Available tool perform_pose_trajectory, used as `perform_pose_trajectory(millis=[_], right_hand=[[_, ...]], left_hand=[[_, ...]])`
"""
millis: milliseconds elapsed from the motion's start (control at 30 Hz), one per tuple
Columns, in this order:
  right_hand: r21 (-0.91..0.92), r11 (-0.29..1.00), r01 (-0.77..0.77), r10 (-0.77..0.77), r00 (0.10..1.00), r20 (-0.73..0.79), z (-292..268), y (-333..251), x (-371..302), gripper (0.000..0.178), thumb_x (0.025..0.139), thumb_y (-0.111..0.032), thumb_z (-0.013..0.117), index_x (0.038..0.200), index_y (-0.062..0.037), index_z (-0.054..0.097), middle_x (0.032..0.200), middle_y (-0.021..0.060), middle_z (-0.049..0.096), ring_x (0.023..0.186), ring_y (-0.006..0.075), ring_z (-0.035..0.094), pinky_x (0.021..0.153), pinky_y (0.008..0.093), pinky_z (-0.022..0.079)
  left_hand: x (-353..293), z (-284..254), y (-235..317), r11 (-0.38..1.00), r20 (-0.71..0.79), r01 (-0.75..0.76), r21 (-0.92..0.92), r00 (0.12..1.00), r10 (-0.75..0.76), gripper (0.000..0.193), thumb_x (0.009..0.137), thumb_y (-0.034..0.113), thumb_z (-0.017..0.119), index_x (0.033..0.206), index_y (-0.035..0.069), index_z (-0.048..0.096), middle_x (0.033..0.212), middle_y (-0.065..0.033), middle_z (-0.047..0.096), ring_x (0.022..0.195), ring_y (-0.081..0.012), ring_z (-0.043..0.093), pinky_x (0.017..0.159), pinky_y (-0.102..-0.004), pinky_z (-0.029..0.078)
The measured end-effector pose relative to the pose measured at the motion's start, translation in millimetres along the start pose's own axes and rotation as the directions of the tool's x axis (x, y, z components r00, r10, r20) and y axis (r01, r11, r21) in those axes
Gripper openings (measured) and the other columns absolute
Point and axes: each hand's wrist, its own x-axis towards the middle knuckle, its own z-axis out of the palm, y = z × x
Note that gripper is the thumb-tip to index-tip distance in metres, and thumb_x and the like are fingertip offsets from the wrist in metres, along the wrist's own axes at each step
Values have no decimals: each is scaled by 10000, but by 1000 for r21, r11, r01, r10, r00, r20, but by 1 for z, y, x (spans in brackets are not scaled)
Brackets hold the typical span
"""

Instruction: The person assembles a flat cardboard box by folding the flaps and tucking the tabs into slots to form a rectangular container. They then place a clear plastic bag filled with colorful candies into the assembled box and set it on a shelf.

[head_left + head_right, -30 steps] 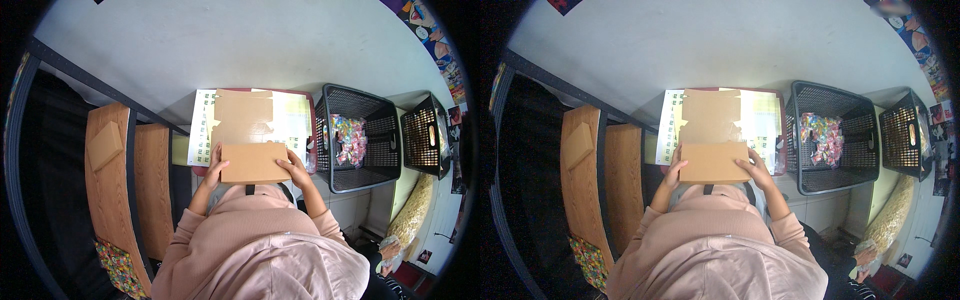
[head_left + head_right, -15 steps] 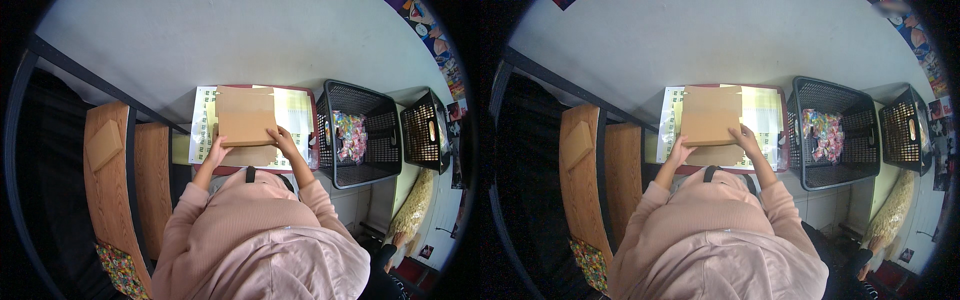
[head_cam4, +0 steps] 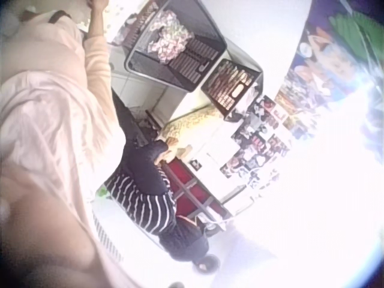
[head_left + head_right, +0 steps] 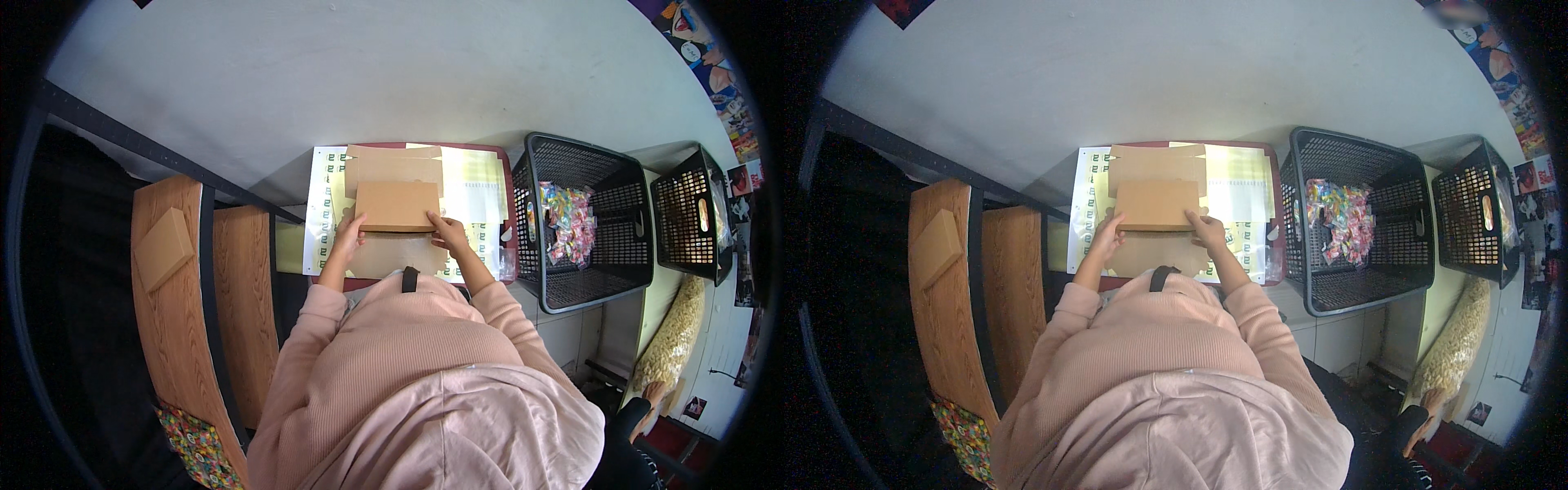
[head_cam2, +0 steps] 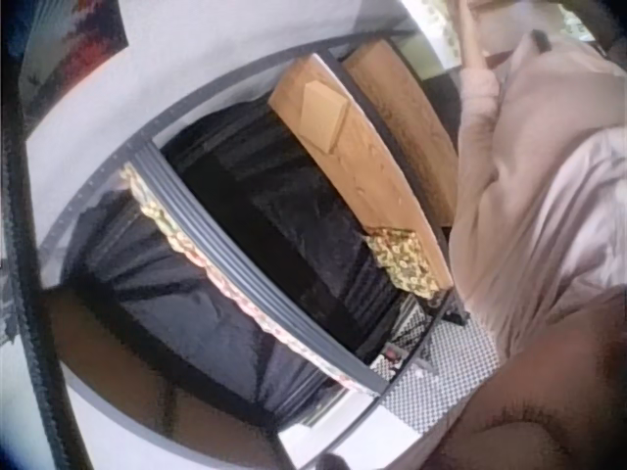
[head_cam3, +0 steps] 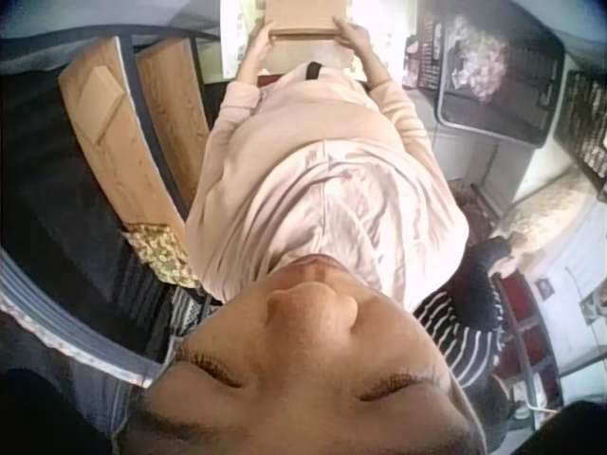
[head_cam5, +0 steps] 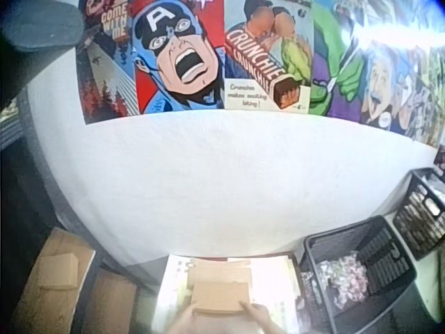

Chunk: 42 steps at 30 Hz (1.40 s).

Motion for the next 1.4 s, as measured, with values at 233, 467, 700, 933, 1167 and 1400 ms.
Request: perform_pose_trajectory(millis=[233, 467, 700, 933, 1167, 1400], right_hand=[[61, 998, -20, 18, 999, 38, -6, 1, 12, 614, 699, -402, 633, 946, 135, 467, 839, 175, 531, 672, 172, 564, 596, 251, 506], [-169, 985, -14, 10, 1000, -28, -2, -19, -3, 693, 679, -524, 572, 1028, 67, 479, 892, 139, 547, 711, 195, 550, 608, 316, 451], [-192, 981, -36, 20, 996, -83, -4, -25, -1, 665, 668, -533, 565, 1015, 32, 511, 872, 136, 553, 736, 202, 539, 620, 325, 431], [-85, 996, -8, -2, 993, -116, -1, -20, -1, 642, 673, -484, 593, 984, 73, 524, 873, 166, 567, 776, 224, 575, 611, 313, 496], [12, 1000, -3, 3, 999, -35, -5, -12, 3, 680, 678, -463, 615, 996, 125, 489, 916, 183, 544, 781, 222, 570, 635, 284, 497], [102, 988, -118, 120, 993, -17, -3, -10, -1, 658, 683, -436, 643, 1014, 105, 468, 934, 135, 503, 765, 205, 520, 703, 277, 460]], left_hand=[[5, -8, 21, 971, -6, 125, 204, 992, -127, 500, 694, 477, 576, 1022, 107, 500, 896, -6, 488, 765, -136, 436, 612, -285, 387], [10, -3, 44, 920, 10, 102, 379, 993, -114, 515, 707, 539, 511, 998, 115, 510, 890, 0, 487, 776, -132, 432, 593, -273, 362], [5, -2, 64, 940, 70, 205, 273, 970, -232, 506, 697, 538, 531, 1010, 140, 509, 930, -3, 467, 846, -129, 404, 687, -318, 349], [5, -6, 55, 970, 133, 228, 81, 962, -238, 611, 664, 471, 623, 1097, 74, 455, 1006, -49, 446, 926, -182, 403, 906, -412, 307], [13, -10, 42, 975, 194, 222, -23, 957, -214, 635, 678, 382, 652, 1165, 76, 383, 1087, -100, 393, 1025, -233, 375, 924, -392, 305], [11, -6, 24, 945, 143, 221, -239, 971, -191, 473, 662, 330, 671, 1030, 103, 480, 959, -49, 478, 893, -181, 435, 846, -340, 355]])
